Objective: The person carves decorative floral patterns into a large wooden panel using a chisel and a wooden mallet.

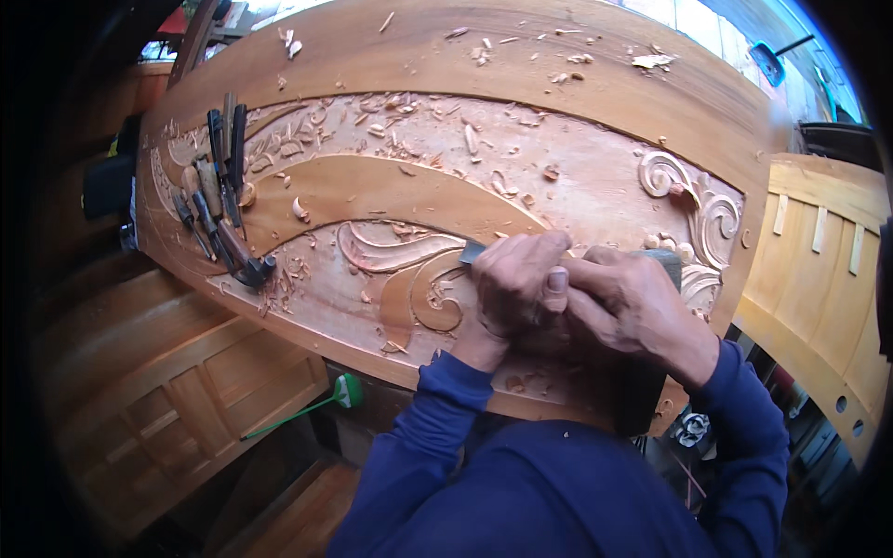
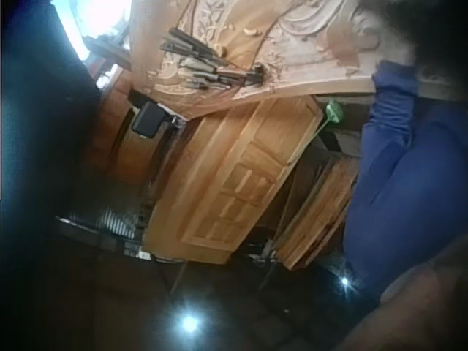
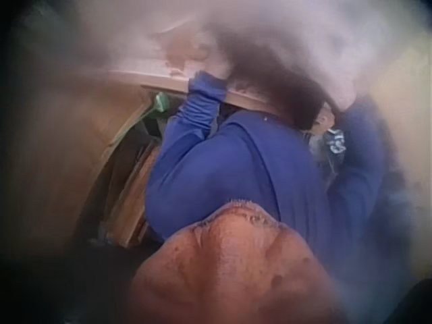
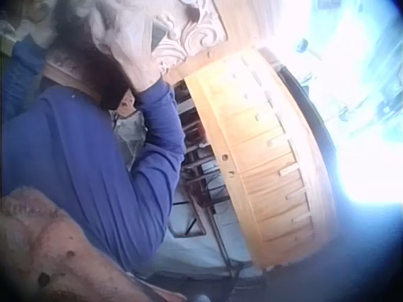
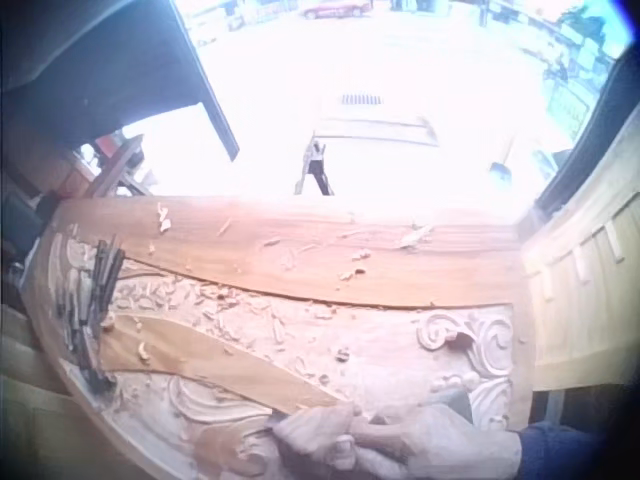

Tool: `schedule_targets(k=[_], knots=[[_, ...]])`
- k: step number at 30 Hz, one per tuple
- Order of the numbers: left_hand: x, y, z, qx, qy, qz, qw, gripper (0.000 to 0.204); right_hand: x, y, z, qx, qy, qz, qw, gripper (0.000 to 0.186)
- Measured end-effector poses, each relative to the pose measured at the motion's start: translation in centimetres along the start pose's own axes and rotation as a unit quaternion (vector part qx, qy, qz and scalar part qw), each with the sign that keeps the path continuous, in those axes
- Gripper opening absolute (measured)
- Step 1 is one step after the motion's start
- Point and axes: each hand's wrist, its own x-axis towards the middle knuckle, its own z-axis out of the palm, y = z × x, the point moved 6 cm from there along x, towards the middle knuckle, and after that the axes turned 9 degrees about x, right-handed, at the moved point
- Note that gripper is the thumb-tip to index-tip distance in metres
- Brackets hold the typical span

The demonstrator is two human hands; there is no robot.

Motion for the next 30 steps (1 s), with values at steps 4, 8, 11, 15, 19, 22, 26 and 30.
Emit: schedule_targets(k=[4, 8, 11, 15, 19, 22, 26, 30], knots=[[0.1, 0.0, -0.1, 0.008, -0.014, -0.006, 1.000, 0.038, -1.3, -2.1, -3.6, -0.035, 0.197, -0.120, 0.972, 0.020], [0.4, -0.1, -0.1, 0.012, 0.020, 0.000, 1.000, 0.022, -3.1, -1.0, -5.5, 0.027, 0.210, -0.076, 0.974, 0.028], [0.4, -0.1, -0.3, -0.012, 0.026, 0.008, 1.000, 0.023, 1.4, -1.7, -1.1, 0.191, 0.159, -0.117, 0.962, 0.031], [0.1, -0.9, -0.8, 0.001, 0.022, -0.005, 1.000, 0.025, -0.8, -2.0, -2.7, 0.131, 0.206, -0.110, 0.964, 0.039], [0.6, -0.7, -0.8, -0.013, 0.025, -0.010, 1.000, 0.025, -2.4, -0.6, -4.0, 0.147, 0.216, -0.135, 0.956, 0.040], [0.6, -1.6, -1.0, -0.010, 0.052, -0.033, 0.998, 0.023, 2.2, -1.2, -1.6, 0.174, 0.194, -0.131, 0.957, 0.040], [0.6, -1.4, -1.0, 0.011, 0.039, -0.047, 0.998, 0.023, -0.1, -0.4, -3.1, 0.166, 0.234, -0.127, 0.950, 0.038], [1.0, -1.4, -1.3, 0.020, 0.037, -0.044, 0.998, 0.024, 1.1, 0.2, -2.7, 0.191, 0.214, -0.145, 0.947, 0.034]])
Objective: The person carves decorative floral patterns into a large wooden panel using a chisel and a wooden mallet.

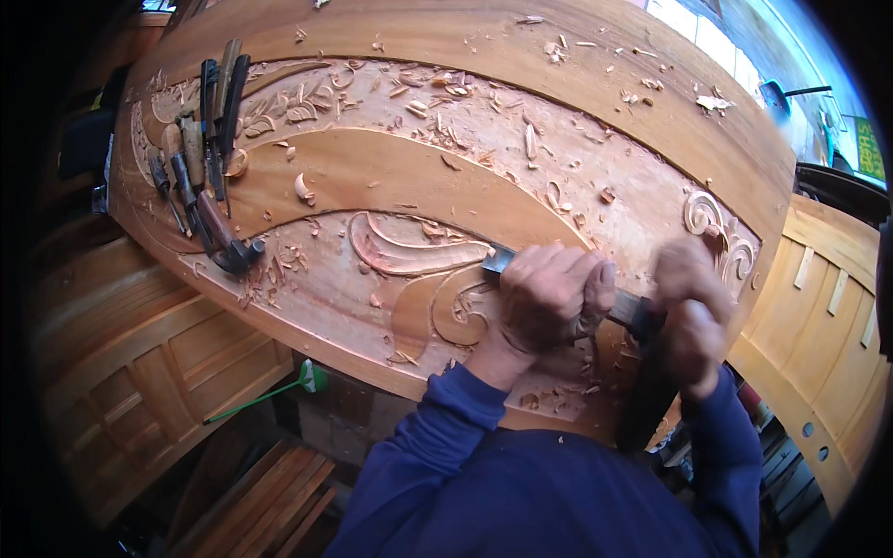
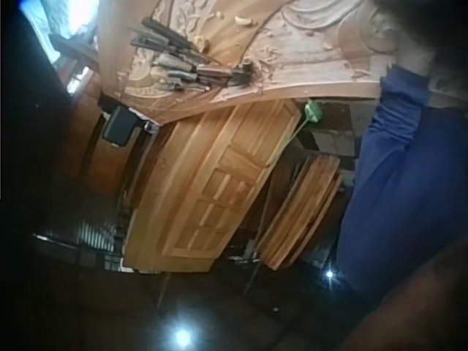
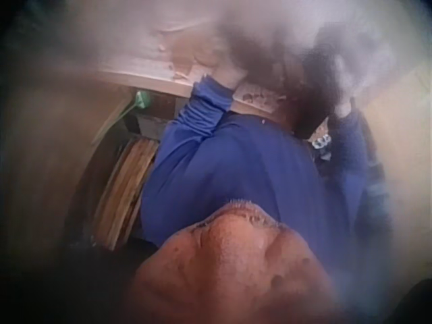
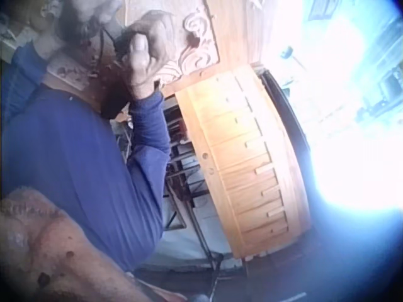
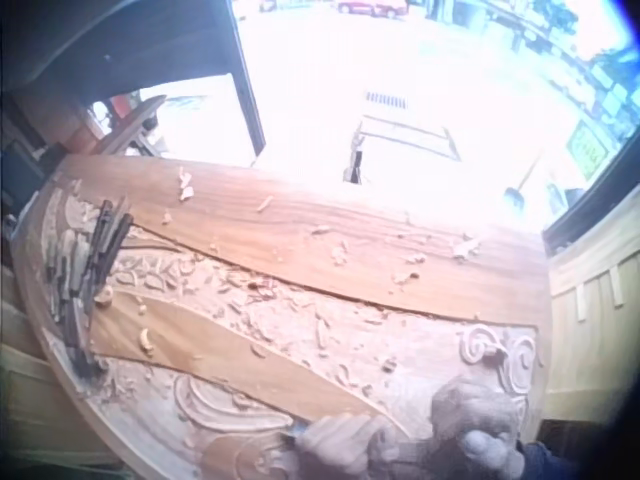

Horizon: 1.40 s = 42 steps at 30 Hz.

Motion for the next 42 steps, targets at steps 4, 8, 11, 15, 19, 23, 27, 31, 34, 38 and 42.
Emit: schedule_targets(k=[4, 8, 11, 15, 19, 23, 27, 31, 34, 38, 42], knots=[[0.1, -0.5, -0.1, -0.008, 0.028, -0.005, 1.000, 0.024, 1.2, -0.6, 2.5, -0.007, -0.036, -0.024, 0.999, 0.026], [-0.3, 0.1, -0.2, -0.001, -0.010, 0.030, 1.000, 0.023, 0.0, -0.8, 2.3, -0.127, -0.051, 0.058, 0.989, 0.015], [-1.1, 0.9, 0.0, -0.003, -0.007, 0.071, 0.997, 0.021, -2.5, -0.2, 2.0, -0.121, -0.124, 0.286, 0.942, 0.033], [-1.3, 0.7, 0.5, -0.038, -0.017, 0.054, 0.998, 0.024, -2.7, 0.4, 2.4, -0.033, -0.121, 0.331, 0.935, 0.031], [-0.7, 0.0, 0.0, -0.048, -0.015, 0.019, 0.999, 0.035, -1.2, 0.5, 2.9, -0.090, -0.168, 0.320, 0.928, 0.026], [-0.8, -1.3, -0.1, -0.066, -0.014, -0.029, 0.997, 0.045, -0.6, 0.5, 4.4, -0.079, -0.182, 0.291, 0.936, 0.023], [-1.0, -1.7, -0.3, -0.062, 0.005, -0.052, 0.997, 0.048, 0.0, 0.7, 5.1, -0.130, -0.206, 0.188, 0.952, 0.023], [-0.7, -1.4, -1.5, 0.007, 0.065, -0.026, 0.998, 0.051, 0.5, 0.3, 5.7, -0.201, -0.239, 0.113, 0.943, 0.028], [-0.4, -0.5, -0.5, 0.032, 0.003, 0.022, 0.999, 0.058, 0.6, 0.4, 2.7, -0.165, -0.195, 0.141, 0.956, 0.031], [-0.5, 0.4, 0.5, 0.023, -0.005, 0.080, 0.997, 0.056, 0.9, 0.6, 1.5, -0.138, -0.216, 0.170, 0.951, 0.031], [-0.6, -0.6, 0.4, -0.013, -0.011, 0.024, 1.000, 0.049, 1.7, 0.4, 2.5, -0.156, -0.220, 0.195, 0.943, 0.027]])
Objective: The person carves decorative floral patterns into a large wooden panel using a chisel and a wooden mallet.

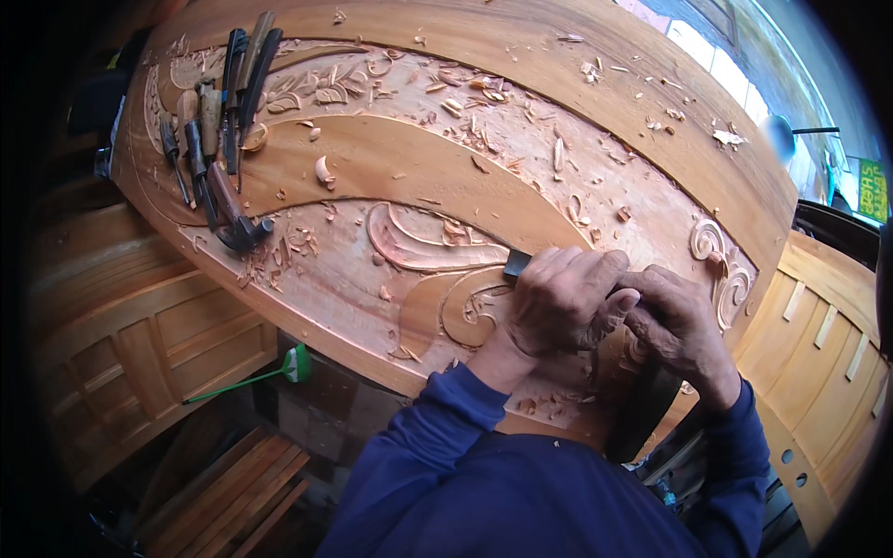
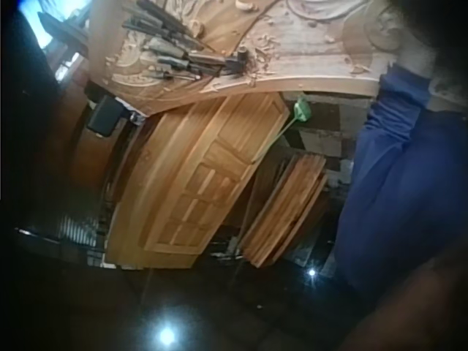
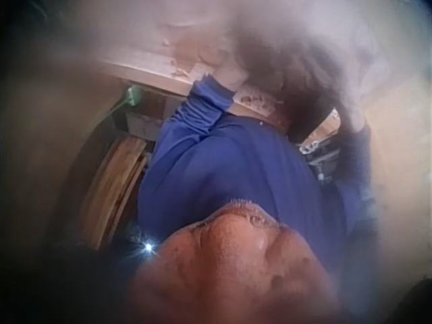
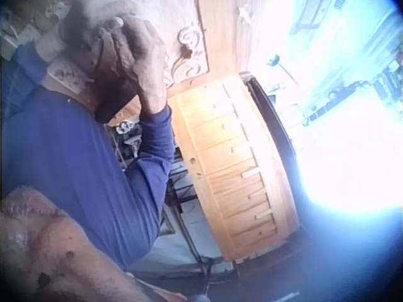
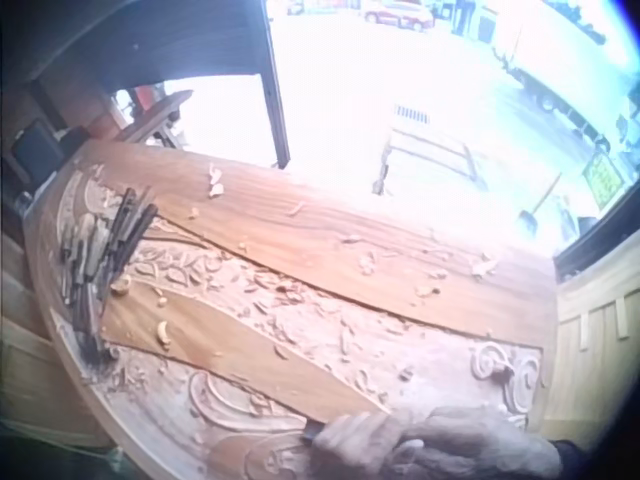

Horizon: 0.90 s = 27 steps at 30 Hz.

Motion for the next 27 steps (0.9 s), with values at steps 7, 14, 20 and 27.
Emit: schedule_targets(k=[7, 14, 20, 27], knots=[[0.5, -0.7, -0.8, -0.009, 0.009, -0.064, 0.998, 0.037, 0.7, -0.4, 1.0, -0.014, -0.019, -0.034, 0.999, 0.021], [-0.3, -1.5, -3.0, 0.032, 0.135, -0.060, 0.989, 0.036, 1.5, -2.1, 3.3, -0.062, 0.019, -0.111, 0.992, 0.024], [-0.5, 0.1, -2.3, -0.019, 0.136, 0.030, 0.990, 0.042, -5.1, 0.2, 1.2, 0.319, 0.158, -0.109, 0.928, 0.071], [-1.9, 3.5, -2.1, -0.171, 0.188, 0.066, 0.965, 0.036, -8.5, 0.9, 6.5, 0.435, 0.399, -0.100, 0.801, 0.075]])
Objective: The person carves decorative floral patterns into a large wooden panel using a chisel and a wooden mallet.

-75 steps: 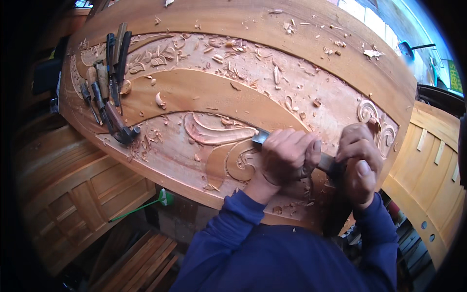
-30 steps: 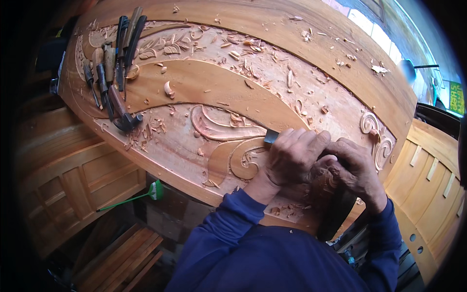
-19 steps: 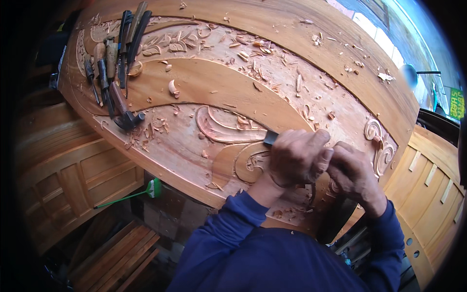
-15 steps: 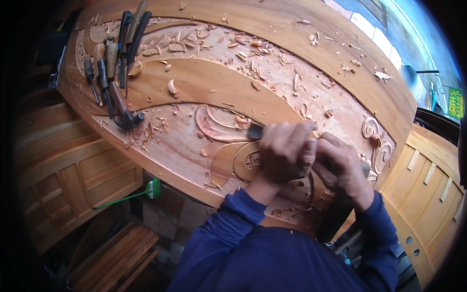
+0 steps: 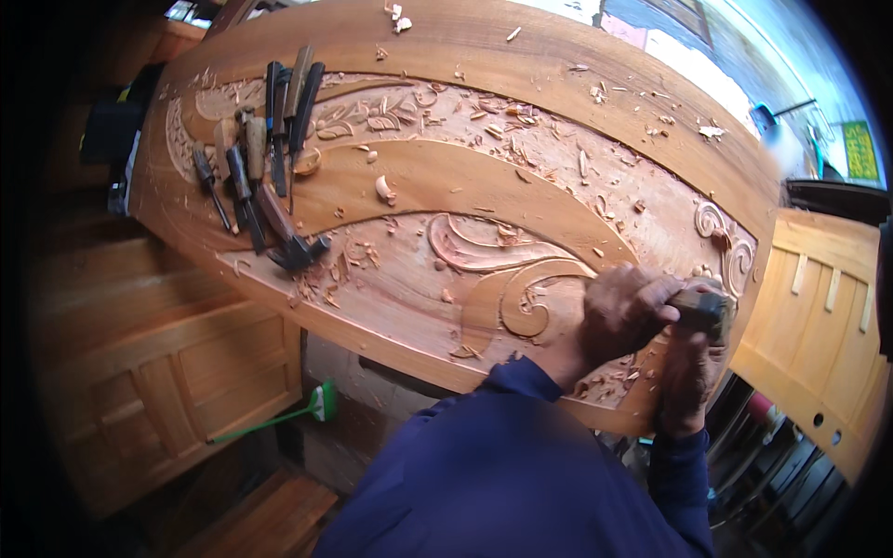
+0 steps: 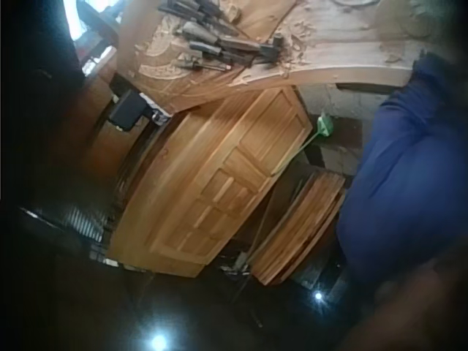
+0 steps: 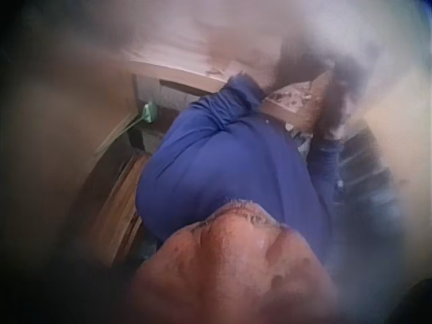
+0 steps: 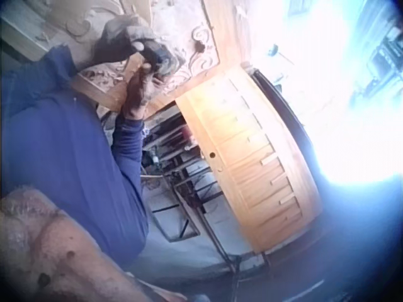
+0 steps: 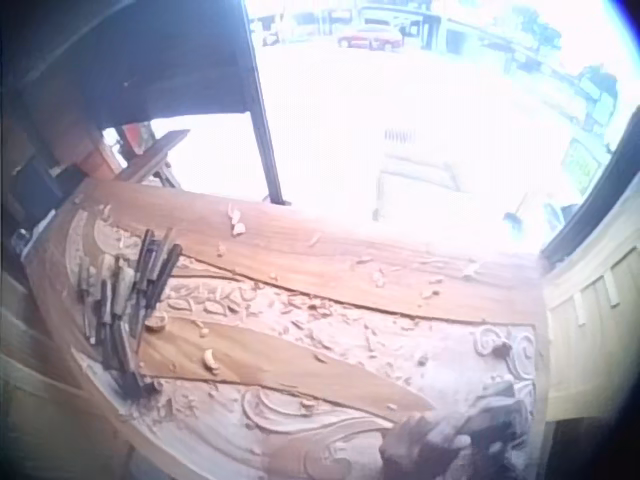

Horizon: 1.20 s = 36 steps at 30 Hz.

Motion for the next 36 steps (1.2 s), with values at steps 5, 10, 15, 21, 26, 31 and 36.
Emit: schedule_targets(k=[5, 10, 15, 21, 26, 31, 36], knots=[[-0.8, 1.6, -2.0, -0.154, -0.089, -0.085, 0.980, 0.051, -1.8, -1.3, 0.8, 0.075, 0.103, -0.090, 0.988, 0.063], [-0.5, -3.2, -9.1, 0.119, -0.362, 0.106, 0.919, 0.062, -2.3, -2.0, 2.4, 0.080, 0.187, -0.142, 0.969, 0.062], [2.0, -11.4, -19.2, 0.437, -0.399, 0.116, 0.798, 0.057, -2.1, 0.9, 6.2, 0.102, 0.219, -0.114, 0.964, 0.056], [9.4, -12.8, -16.9, 0.338, -0.361, 0.102, 0.863, 0.055, 2.5, 6.6, 5.4, 0.258, 0.241, -0.161, 0.922, 0.037], [13.5, -15.2, -5.7, -0.121, -0.465, -0.084, 0.873, 0.055, 6.2, 8.6, 5.4, 0.266, 0.333, -0.233, 0.874, 0.035], [12.0, -14.1, 5.0, -0.343, -0.600, -0.151, 0.706, 0.085, 6.2, 8.0, 4.5, 0.170, 0.414, -0.343, 0.826, 0.036], [9.3, -11.5, 9.3, -0.438, -0.675, -0.189, 0.563, 0.093, 4.8, 7.1, 3.7, 0.114, 0.523, -0.373, 0.758, 0.031]])
